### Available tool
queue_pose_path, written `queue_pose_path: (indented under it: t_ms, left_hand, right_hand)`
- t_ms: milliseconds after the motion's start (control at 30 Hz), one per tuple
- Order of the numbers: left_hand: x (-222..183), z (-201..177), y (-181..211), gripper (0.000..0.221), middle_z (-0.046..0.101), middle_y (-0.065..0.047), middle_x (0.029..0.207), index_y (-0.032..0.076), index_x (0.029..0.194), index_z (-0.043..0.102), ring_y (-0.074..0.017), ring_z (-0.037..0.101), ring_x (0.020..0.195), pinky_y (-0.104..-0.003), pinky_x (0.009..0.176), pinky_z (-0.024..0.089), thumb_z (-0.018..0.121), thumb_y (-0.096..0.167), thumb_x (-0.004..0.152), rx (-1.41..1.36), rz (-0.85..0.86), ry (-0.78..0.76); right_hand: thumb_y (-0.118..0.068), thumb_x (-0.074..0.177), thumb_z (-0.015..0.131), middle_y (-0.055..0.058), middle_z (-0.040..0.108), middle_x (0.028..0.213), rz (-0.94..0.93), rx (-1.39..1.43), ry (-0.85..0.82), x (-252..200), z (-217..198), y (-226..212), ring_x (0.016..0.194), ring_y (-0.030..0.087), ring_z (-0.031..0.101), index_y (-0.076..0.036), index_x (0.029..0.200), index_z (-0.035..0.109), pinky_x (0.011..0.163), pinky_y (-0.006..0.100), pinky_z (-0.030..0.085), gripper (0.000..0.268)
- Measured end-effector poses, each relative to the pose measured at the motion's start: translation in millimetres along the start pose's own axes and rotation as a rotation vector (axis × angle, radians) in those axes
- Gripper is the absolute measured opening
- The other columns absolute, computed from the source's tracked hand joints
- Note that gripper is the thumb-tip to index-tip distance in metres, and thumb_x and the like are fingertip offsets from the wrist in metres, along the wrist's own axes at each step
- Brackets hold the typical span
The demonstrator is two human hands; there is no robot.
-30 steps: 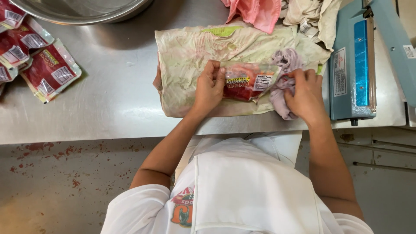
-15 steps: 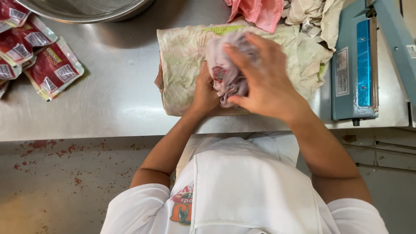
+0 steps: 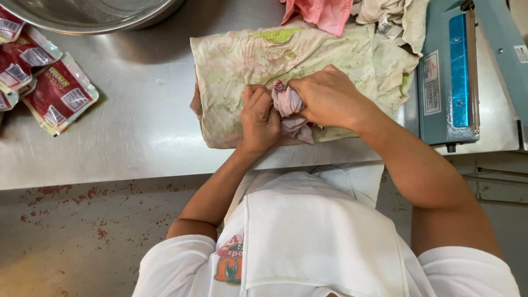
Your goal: The person is cleaning individual food packets with a cloth and then sealing them using a manual heat sealing machine on a production table.
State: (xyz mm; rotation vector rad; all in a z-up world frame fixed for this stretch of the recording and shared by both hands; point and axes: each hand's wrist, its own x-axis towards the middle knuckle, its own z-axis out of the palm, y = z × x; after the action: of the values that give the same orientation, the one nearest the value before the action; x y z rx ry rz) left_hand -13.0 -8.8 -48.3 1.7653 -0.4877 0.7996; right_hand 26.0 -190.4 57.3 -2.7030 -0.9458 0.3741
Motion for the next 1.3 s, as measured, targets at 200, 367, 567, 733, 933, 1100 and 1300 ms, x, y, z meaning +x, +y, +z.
queue_pose_path:
  t_ms: [200, 367, 567, 733, 933, 1100, 1300]
  left_hand:
    - [15.0, -1.4, 20.0, 0.013, 0.063, -0.004, 0.078, 0.01, 0.085, 0.066, -0.0339, 0.057, 0.083, -0.039, 0.08, 0.048, 0.067, 0.0, 0.093, -0.023, 0.013, -0.004]
    - [17.7, -4.0, 30.6, 0.01, 0.063, -0.007, 0.077, 0.008, 0.09, 0.069, -0.0343, 0.055, 0.079, -0.041, 0.082, 0.05, 0.066, 0.0, 0.095, -0.074, -0.005, -0.032]
    - [17.5, -1.2, 32.4, 0.005, 0.064, -0.006, 0.078, 0.007, 0.092, 0.071, -0.0321, 0.056, 0.08, -0.04, 0.083, 0.051, 0.069, 0.006, 0.096, -0.08, -0.005, -0.056]
    - [21.2, -7.2, 37.2, 0.012, 0.063, -0.001, 0.085, 0.008, 0.094, 0.065, -0.0268, 0.054, 0.093, -0.034, 0.083, 0.045, 0.058, -0.001, 0.097, -0.033, -0.098, -0.174]
    - [22.2, -5.3, 28.8, 0.015, 0.061, -0.002, 0.089, 0.009, 0.098, 0.063, -0.0239, 0.054, 0.093, -0.036, 0.085, 0.044, 0.054, 0.017, 0.107, -0.11, -0.165, -0.2]
    - [11.0, 9.4, 13.9, 0.04, 0.051, -0.005, 0.119, 0.011, 0.121, 0.05, -0.0232, 0.053, 0.11, -0.037, 0.097, 0.046, 0.062, 0.044, 0.101, -0.373, -0.371, -0.157]
    - [-41.4, 86.2, 33.9, 0.05, 0.06, -0.006, 0.144, 0.021, 0.138, 0.058, -0.0204, 0.056, 0.133, -0.039, 0.113, 0.043, 0.073, 0.049, 0.099, -1.792, -0.994, -0.315]
  right_hand:
    - [-0.027, 0.083, 0.079, 0.01, 0.074, 0.083, 0.082, -0.056, -0.135, -26.3, -39.0, -6.7, 0.092, 0.041, 0.072, -0.012, 0.094, 0.067, 0.086, 0.051, 0.046, 0.022]
    - [-0.024, 0.082, 0.075, 0.014, 0.076, 0.087, 0.166, -0.065, -0.192, -52.5, -48.4, 10.4, 0.097, 0.044, 0.072, -0.011, 0.093, 0.067, 0.089, 0.052, 0.047, 0.018]
    - [-0.028, 0.08, 0.076, 0.017, 0.079, 0.094, 0.301, -0.014, -0.237, -72.7, -65.1, 28.2, 0.101, 0.047, 0.071, -0.013, 0.096, 0.07, 0.092, 0.054, 0.049, 0.023]
    - [-0.018, 0.092, 0.076, 0.026, 0.063, 0.136, 0.71, -0.149, -0.458, -70.3, -86.6, 41.6, 0.114, 0.045, 0.067, -0.015, 0.159, 0.039, 0.092, 0.056, 0.058, 0.077]
    - [-0.047, 0.087, 0.067, 0.013, 0.025, 0.167, 0.314, 0.095, -0.236, -65.2, -78.2, -4.0, 0.152, 0.034, 0.019, -0.023, 0.157, 0.035, 0.124, 0.056, 0.008, 0.08]
    - [-0.029, 0.109, 0.058, -0.001, 0.06, 0.082, 0.133, 0.11, 0.209, -82.1, -32.1, 4.8, 0.083, 0.023, 0.046, -0.014, 0.086, 0.061, 0.082, 0.042, 0.033, 0.027]
    - [-0.021, 0.11, 0.06, 0.007, 0.061, 0.084, 0.3, 0.265, 0.533, -158.0, -39.5, 3.6, 0.074, 0.022, 0.053, -0.003, 0.094, 0.065, 0.07, 0.037, 0.039, 0.024]
